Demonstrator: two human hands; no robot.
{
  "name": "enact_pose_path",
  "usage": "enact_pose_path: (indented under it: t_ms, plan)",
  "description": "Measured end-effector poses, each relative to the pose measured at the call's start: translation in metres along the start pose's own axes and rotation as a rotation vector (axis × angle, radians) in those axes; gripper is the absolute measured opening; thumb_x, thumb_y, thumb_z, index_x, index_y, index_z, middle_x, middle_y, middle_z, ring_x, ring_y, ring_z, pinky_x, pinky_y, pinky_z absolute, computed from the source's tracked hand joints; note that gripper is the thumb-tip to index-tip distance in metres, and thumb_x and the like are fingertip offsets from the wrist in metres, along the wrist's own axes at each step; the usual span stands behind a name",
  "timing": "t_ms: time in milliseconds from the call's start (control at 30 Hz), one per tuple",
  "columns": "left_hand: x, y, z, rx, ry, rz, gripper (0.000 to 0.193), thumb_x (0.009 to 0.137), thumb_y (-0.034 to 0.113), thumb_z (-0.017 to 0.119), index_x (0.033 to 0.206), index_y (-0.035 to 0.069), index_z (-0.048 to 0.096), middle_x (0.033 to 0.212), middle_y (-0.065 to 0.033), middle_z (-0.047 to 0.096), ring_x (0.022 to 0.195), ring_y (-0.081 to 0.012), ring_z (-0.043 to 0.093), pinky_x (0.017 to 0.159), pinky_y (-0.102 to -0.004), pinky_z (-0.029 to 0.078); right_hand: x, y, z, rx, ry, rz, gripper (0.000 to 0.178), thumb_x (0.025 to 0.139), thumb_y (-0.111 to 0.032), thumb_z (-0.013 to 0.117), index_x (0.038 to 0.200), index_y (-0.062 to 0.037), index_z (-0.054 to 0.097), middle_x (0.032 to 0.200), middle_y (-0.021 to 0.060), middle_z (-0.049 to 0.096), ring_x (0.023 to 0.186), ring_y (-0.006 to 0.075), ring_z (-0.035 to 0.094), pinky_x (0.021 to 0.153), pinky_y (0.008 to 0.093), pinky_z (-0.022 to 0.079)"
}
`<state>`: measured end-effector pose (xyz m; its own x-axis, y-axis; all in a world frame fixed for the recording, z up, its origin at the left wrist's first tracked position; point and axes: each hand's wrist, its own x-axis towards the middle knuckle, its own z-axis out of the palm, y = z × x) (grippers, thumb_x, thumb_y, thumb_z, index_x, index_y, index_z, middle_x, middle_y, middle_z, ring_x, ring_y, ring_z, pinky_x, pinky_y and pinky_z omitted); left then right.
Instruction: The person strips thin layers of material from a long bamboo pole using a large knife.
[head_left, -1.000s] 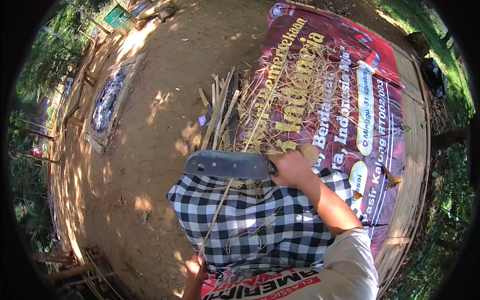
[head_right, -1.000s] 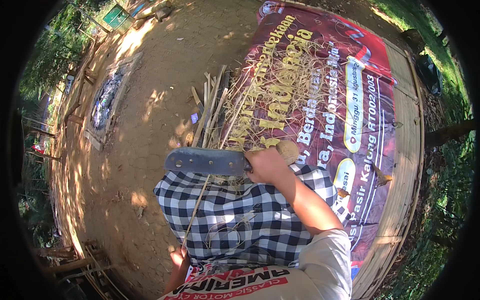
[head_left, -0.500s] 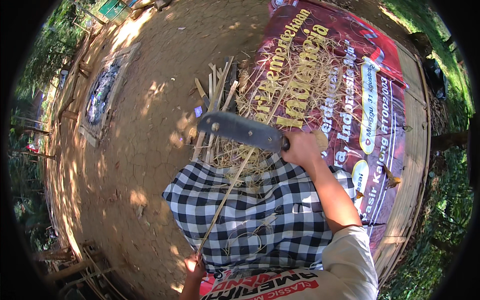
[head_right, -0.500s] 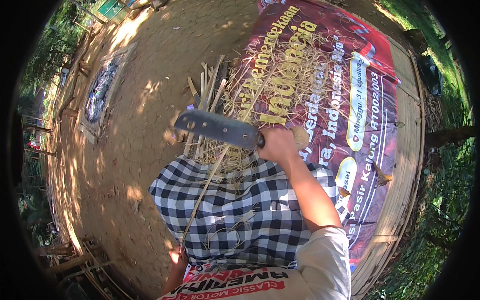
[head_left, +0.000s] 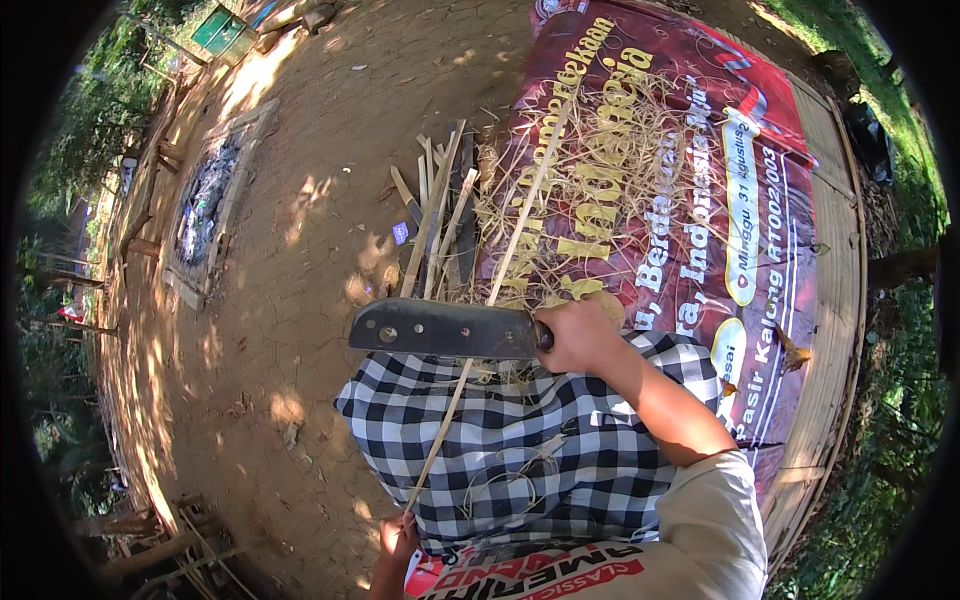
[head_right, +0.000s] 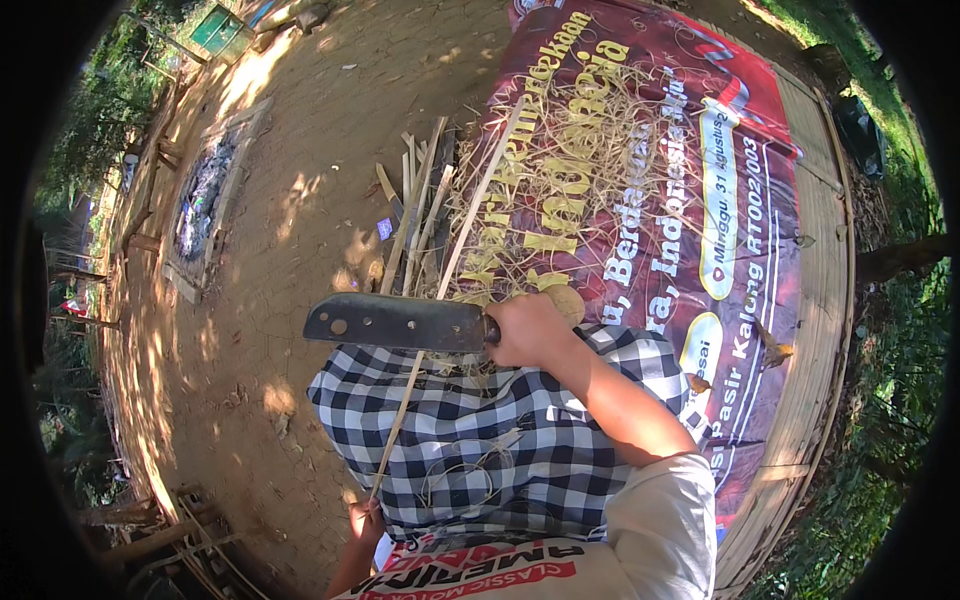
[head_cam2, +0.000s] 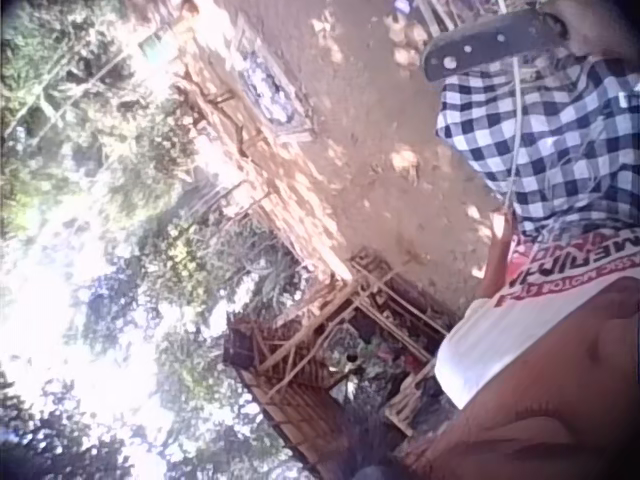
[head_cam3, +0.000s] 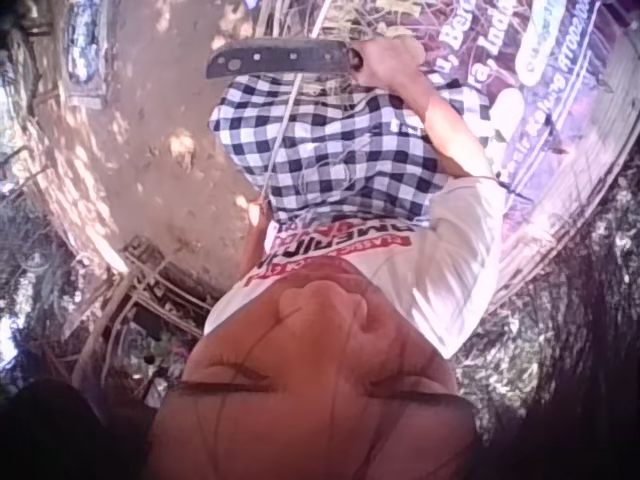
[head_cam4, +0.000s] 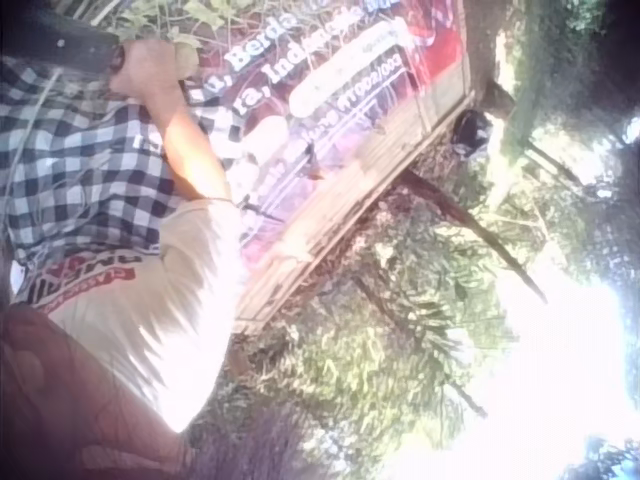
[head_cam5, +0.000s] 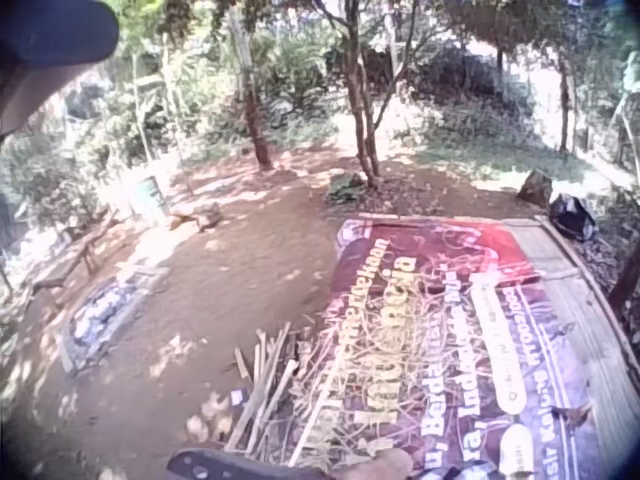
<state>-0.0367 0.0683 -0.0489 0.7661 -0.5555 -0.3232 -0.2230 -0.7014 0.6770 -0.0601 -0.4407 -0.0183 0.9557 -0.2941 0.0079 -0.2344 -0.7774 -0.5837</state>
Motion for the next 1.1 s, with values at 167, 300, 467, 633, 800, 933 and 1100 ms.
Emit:
enact_pose_path:
  t_ms: [167,300,467,633,800,933,1100]
  plan:
    - [-0.004,0.009,0.001,0.223,0.123,0.06,0.038,0.094,0.021,0.05,0.062,0.002,0.05,0.049,-0.0158,0.046,0.04,-0.0313,0.049,0.041,-0.0406,0.036,0.013,0.031,-0.011,-0.094,0.045,0.233,0.025,0.061,-0.026,0.068,0.077,-0.0075,0.066,0.068,0.0156,0.065,0.068,0.0346,0.064,0.064,0.0435,0.052]
    - [0.003,0.007,0.006,0.345,0.17,0.091,0.033,0.091,0.016,0.052,0.061,0.002,0.051,0.048,-0.0158,0.046,0.041,-0.0326,0.049,0.041,-0.041,0.036,0.01,0.037,-0.018,-0.064,0.109,0.295,0.026,0.063,-0.025,0.066,0.078,-0.0042,0.066,0.068,0.0189,0.064,0.067,0.0369,0.064,0.065,0.0452,0.052]
    - [-0.003,0.006,0.008,0.434,0.224,0.122,0.032,0.088,0.014,0.056,0.059,0.003,0.05,0.049,-0.0166,0.048,0.042,-0.0347,0.051,0.04,-0.0424,0.038,-0.003,0.008,-0.017,0.0,0.114,0.184,0.02,0.064,-0.02,0.064,0.075,-0.0036,0.064,0.067,0.019,0.063,0.066,0.0385,0.063,0.064,0.0458,0.052]
    - [-0.003,0.016,0.007,0.404,0.202,0.09,0.028,0.089,0.016,0.053,0.067,0.0,0.06,0.052,-0.0168,0.052,0.045,-0.0325,0.057,0.042,-0.0401,0.041,0.001,0.034,-0.017,-0.083,0.095,0.217,0.022,0.064,-0.027,0.066,0.076,-0.0086,0.066,0.068,0.0169,0.065,0.07,0.035,0.065,0.068,0.0456,0.052]
    - [-0.001,0.025,0.01,0.357,0.284,0.015,0.032,0.09,0.02,0.054,0.065,0.001,0.058,0.048,-0.0147,0.05,0.041,-0.0267,0.054,0.041,-0.0372,0.04,0.009,0.049,-0.019,-0.07,0.064,0.301,0.022,0.065,-0.023,0.065,0.079,-0.0066,0.068,0.074,0.017,0.067,0.072,0.0342,0.067,0.07,0.0427,0.054]
    - [-0.003,0.015,0.01,0.327,0.258,0.012,0.033,0.092,0.021,0.053,0.066,0.001,0.057,0.046,-0.0116,0.047,0.039,-0.0195,0.049,0.041,-0.0348,0.038,-0.001,0.019,-0.007,-0.043,0.022,0.186,0.021,0.064,-0.022,0.064,0.078,-0.006,0.066,0.069,0.017,0.065,0.069,0.0349,0.066,0.068,0.0437,0.053]
    - [-0.006,0.021,0.011,0.366,0.291,-0.037,0.034,0.091,0.023,0.054,0.066,0.0,0.058,0.046,-0.0141,0.048,0.04,-0.0261,0.049,0.041,-0.037,0.038,0.018,0.048,-0.022,-0.119,0.027,0.256,0.021,0.065,-0.022,0.065,0.075,-0.0045,0.067,0.073,0.0174,0.066,0.07,0.0338,0.067,0.067,0.0422,0.054]
